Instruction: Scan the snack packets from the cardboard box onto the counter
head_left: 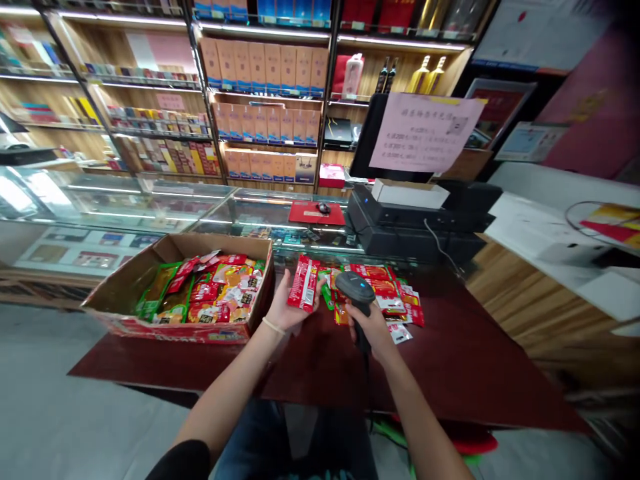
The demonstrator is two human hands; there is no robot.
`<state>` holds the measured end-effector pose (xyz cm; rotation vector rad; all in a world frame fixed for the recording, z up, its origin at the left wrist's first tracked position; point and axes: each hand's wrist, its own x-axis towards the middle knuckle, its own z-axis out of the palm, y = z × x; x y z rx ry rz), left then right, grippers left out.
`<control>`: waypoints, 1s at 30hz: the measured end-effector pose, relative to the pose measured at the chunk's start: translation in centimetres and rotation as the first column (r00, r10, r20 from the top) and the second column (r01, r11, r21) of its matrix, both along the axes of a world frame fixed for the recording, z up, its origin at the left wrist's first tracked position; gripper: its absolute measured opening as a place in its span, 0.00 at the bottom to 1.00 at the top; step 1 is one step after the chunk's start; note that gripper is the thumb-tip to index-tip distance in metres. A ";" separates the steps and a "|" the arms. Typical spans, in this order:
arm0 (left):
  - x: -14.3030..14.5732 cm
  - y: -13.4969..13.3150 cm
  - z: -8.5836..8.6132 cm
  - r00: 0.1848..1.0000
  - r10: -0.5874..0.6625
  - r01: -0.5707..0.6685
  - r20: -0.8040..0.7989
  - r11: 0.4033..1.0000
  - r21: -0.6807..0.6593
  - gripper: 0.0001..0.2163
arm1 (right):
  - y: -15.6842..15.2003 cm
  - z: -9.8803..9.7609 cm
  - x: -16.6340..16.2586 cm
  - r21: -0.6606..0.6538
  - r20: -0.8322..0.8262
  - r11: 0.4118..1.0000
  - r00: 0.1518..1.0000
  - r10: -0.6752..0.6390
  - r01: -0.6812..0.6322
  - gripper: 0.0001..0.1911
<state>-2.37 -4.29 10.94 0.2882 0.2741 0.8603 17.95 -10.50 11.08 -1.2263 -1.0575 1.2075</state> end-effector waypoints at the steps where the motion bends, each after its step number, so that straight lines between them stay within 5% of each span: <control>1: 0.3 0.1 -0.7 1.000 -0.010 0.010 -0.010 1.000 0.019 0.27 | -0.3 -0.1 0.4 -0.019 0.007 1.000 1.000 -0.010 0.011 0.21; 8: 3.0 1.7 -8.1 0.875 0.308 -0.243 -0.374 0.947 0.211 0.20 | -1.0 -2.5 2.2 -0.077 0.088 0.997 0.996 -0.022 0.029 0.19; 13: 4.0 2.4 -12.2 0.751 0.557 -0.462 -0.355 0.827 0.319 0.21 | -1.1 -5.0 2.2 -0.086 0.115 0.996 0.993 -0.007 0.017 0.20; 30: 4.0 2.7 -12.4 0.651 0.640 -0.537 -0.407 0.768 0.349 0.19 | -1.0 -7.4 1.3 -0.080 0.225 0.993 0.969 0.100 -0.084 0.22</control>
